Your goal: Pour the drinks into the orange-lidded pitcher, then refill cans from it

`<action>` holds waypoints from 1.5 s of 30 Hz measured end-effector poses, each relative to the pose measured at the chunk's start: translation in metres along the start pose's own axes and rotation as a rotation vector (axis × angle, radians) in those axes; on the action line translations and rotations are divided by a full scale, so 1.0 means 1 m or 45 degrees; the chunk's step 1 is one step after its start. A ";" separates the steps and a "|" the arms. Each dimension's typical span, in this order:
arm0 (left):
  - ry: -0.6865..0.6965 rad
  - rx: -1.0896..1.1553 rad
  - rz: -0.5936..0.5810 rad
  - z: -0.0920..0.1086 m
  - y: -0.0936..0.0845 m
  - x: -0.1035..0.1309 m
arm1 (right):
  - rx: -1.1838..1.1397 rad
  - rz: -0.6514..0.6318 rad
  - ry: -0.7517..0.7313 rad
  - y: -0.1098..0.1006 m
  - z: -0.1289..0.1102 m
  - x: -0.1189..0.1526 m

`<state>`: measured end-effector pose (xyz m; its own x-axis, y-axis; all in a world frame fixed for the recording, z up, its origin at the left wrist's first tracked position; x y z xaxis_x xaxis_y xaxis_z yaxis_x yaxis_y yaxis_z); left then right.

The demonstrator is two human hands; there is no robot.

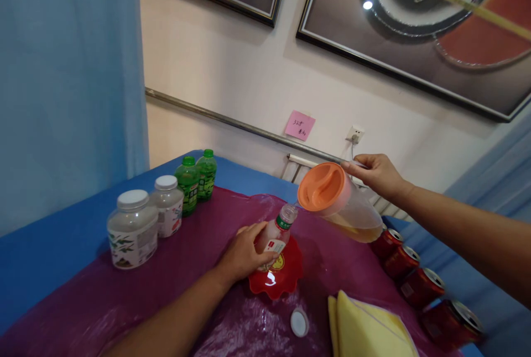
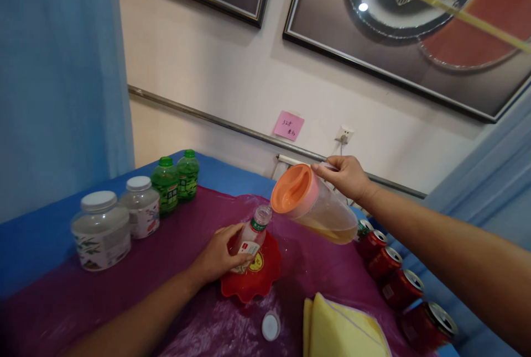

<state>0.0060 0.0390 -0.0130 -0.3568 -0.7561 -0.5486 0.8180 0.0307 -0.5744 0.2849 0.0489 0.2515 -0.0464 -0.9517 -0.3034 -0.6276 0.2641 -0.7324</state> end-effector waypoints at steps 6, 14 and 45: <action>0.010 -0.006 0.016 0.000 -0.001 0.001 | -0.006 -0.003 0.003 0.000 0.001 0.000; 0.009 -0.012 0.007 0.000 0.000 0.001 | -0.005 -0.005 0.021 0.000 0.002 0.002; 0.008 -0.010 -0.011 -0.002 0.001 0.001 | -0.009 0.019 0.029 -0.001 -0.001 0.005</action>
<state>0.0053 0.0399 -0.0153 -0.3667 -0.7520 -0.5478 0.8113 0.0297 -0.5838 0.2847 0.0436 0.2517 -0.0730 -0.9511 -0.3002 -0.6321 0.2770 -0.7237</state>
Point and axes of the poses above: each hand's wrist, its own x-axis away from the middle knuckle, its own y-axis out of the palm, z = x × y, the point moved 4 cm from there along -x, towards the middle knuckle, and after that the axes turned 15 degrees about y, right-handed, at the moved point
